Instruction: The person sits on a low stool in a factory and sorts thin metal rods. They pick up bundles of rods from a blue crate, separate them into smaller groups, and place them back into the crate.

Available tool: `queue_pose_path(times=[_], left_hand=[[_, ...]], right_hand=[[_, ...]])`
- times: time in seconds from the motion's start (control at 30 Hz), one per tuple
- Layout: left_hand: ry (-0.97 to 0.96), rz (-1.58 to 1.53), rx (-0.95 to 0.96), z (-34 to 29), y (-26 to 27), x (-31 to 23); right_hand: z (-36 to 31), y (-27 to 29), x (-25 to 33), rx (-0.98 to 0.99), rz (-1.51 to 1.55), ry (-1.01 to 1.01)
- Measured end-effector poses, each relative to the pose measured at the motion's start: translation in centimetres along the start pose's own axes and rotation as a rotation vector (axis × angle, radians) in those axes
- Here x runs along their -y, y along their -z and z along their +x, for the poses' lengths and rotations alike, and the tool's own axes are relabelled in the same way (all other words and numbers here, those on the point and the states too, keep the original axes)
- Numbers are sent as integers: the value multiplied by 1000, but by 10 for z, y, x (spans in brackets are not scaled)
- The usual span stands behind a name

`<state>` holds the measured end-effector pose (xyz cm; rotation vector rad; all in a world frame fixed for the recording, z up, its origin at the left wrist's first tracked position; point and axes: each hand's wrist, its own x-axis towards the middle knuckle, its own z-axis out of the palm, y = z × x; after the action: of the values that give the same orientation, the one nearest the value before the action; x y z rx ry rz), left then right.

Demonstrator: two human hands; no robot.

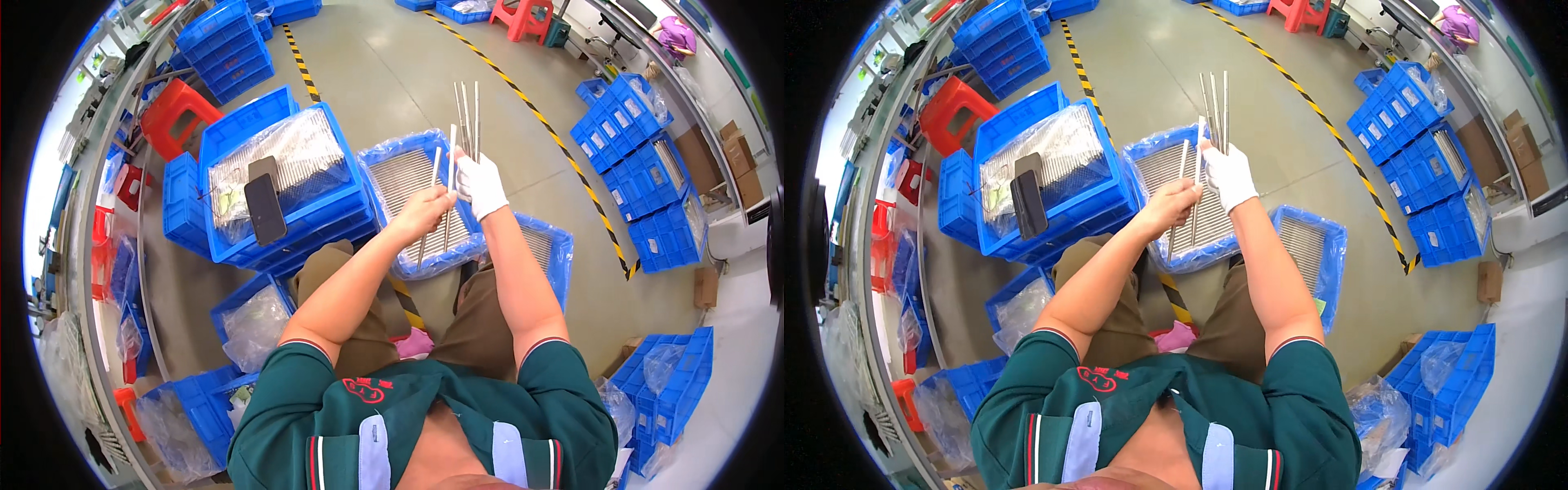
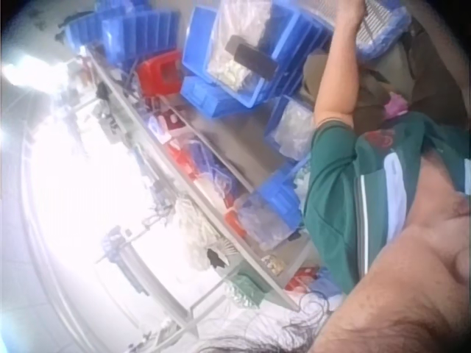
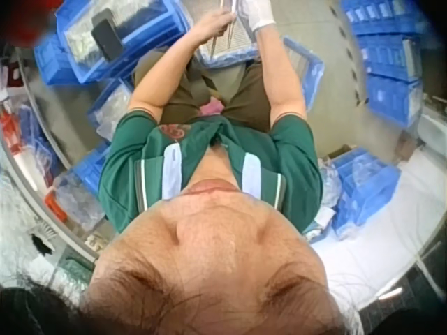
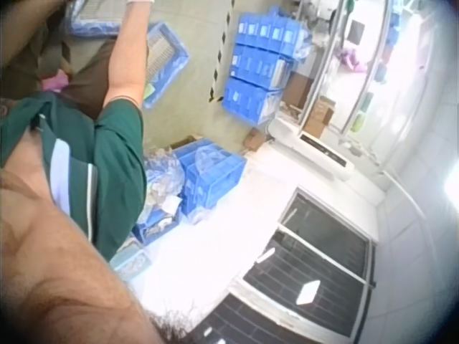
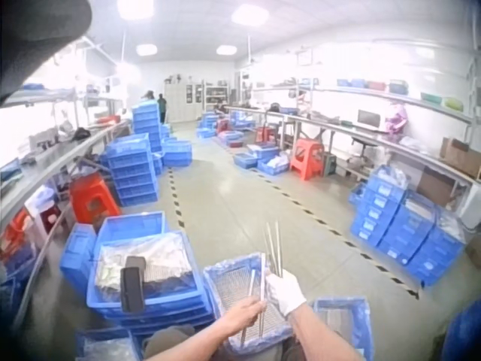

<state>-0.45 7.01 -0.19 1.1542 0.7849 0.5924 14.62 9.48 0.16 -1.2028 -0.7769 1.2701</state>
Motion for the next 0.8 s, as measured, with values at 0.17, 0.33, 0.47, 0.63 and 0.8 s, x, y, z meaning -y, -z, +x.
queue_pose_path(times=[0.17, 0.33, 0.47, 0.63, 0.8], left_hand=[[144, -81, 146, -5, -8, 7], [132, -281, 271, -15, 7, 6], [1, -545, 263, -2, 33, -3], [-35, -665, 374, 7, 33, 3], [-12, -654, 380, 2, 32, 13]], right_hand=[[23, 17, -7, -167, 3, 127], [50, 70, 10, -345, 162, 68], [31, 48, -4, -229, 80, 61], [-11, 0, -4, 77, -50, -111], [-21, -12, 2, 232, -301, -119]])
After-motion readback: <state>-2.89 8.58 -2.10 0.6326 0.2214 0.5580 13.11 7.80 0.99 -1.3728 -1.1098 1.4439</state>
